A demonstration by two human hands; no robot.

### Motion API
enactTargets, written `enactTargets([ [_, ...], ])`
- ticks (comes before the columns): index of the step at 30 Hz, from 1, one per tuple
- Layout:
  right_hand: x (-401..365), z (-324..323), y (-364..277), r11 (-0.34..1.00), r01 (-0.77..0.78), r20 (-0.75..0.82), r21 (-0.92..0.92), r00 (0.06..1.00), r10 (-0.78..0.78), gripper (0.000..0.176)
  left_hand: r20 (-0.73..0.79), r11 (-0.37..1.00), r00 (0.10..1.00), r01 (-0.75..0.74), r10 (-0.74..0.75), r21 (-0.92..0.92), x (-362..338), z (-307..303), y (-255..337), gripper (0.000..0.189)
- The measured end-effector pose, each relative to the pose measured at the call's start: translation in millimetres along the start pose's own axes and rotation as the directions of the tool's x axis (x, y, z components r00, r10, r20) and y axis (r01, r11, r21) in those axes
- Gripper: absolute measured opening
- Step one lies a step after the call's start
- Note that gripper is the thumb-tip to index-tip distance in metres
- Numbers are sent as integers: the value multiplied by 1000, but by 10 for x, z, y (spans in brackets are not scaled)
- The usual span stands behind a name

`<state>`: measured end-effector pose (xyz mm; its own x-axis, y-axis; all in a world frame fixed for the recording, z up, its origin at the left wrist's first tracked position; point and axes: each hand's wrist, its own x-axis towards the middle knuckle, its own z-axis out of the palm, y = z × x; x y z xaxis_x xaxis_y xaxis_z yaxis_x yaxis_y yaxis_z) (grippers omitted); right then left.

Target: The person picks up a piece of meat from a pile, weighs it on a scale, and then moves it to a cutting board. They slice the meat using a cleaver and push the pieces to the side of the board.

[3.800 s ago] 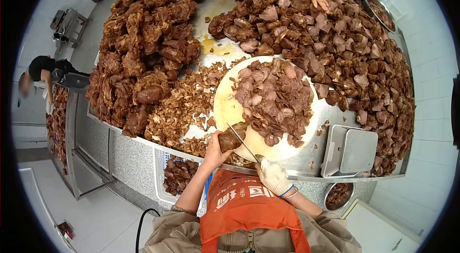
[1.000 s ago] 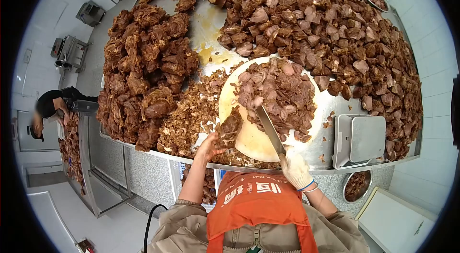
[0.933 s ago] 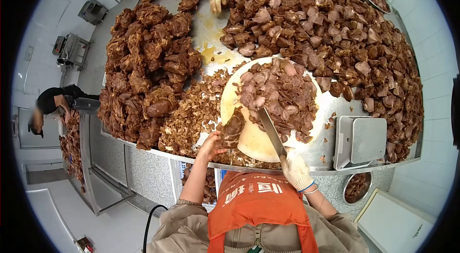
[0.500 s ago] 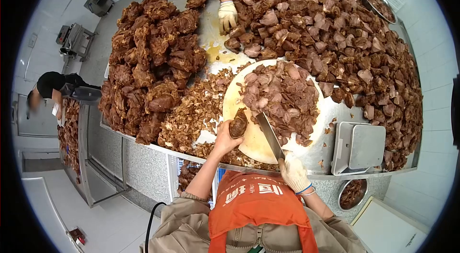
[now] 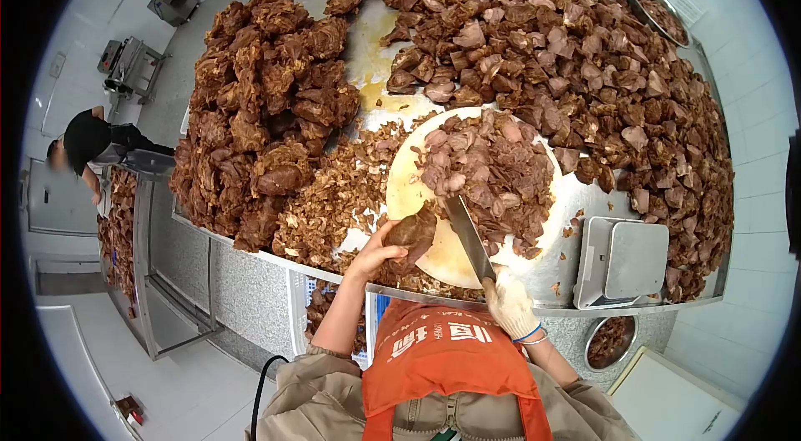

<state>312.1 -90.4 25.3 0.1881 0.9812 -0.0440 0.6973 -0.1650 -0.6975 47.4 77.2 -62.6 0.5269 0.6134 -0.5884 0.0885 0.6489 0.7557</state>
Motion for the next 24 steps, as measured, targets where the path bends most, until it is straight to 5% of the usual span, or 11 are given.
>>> enactTargets([
  [1, 6, 9, 1, 1000, -2, 0, -4, 1000, 2, 19, 37, 988, 999, 9, -15, 155, -58, 94, 156, 80],
  [2, 6, 28, 11, 1000, -19, 5, 5, 1000, 19, 19, 30, 882, 986, -158, 161, 444, -10, 97, 100, 75],
  [3, -4, 47, 18, 999, -37, 13, 14, 999, 37, 19, 36, 736, 982, -161, 183, 658, 2, 161, 106, 75],
  [5, -19, 76, 20, 1000, -19, 22, -12, 1000, 20, 19, 93, 474, 983, -158, 159, 866, 36, 303, 74, 78],
  [10, -13, 69, -138, 987, 87, 9, -135, 996, -87, 18, -4, 377, 927, -148, 374, 914, -161, 320, -184, 90],
  [12, 13, 81, -188, 987, 45, 83, -157, 996, -32, 18, -128, 534, 897, -132, 422, 835, -207, 308, -325, 91],
  [19, 30, 232, -202, 980, 107, 122, -168, 989, -87, 18, -93, 346, 889, -77, 448, 935, -118, 469, -464, 87],
  [24, -30, 245, -227, 918, 182, 271, -352, 959, -86, 20, -134, 427, 922, -37, 364, 904, -147, 529, -398, 87],
])
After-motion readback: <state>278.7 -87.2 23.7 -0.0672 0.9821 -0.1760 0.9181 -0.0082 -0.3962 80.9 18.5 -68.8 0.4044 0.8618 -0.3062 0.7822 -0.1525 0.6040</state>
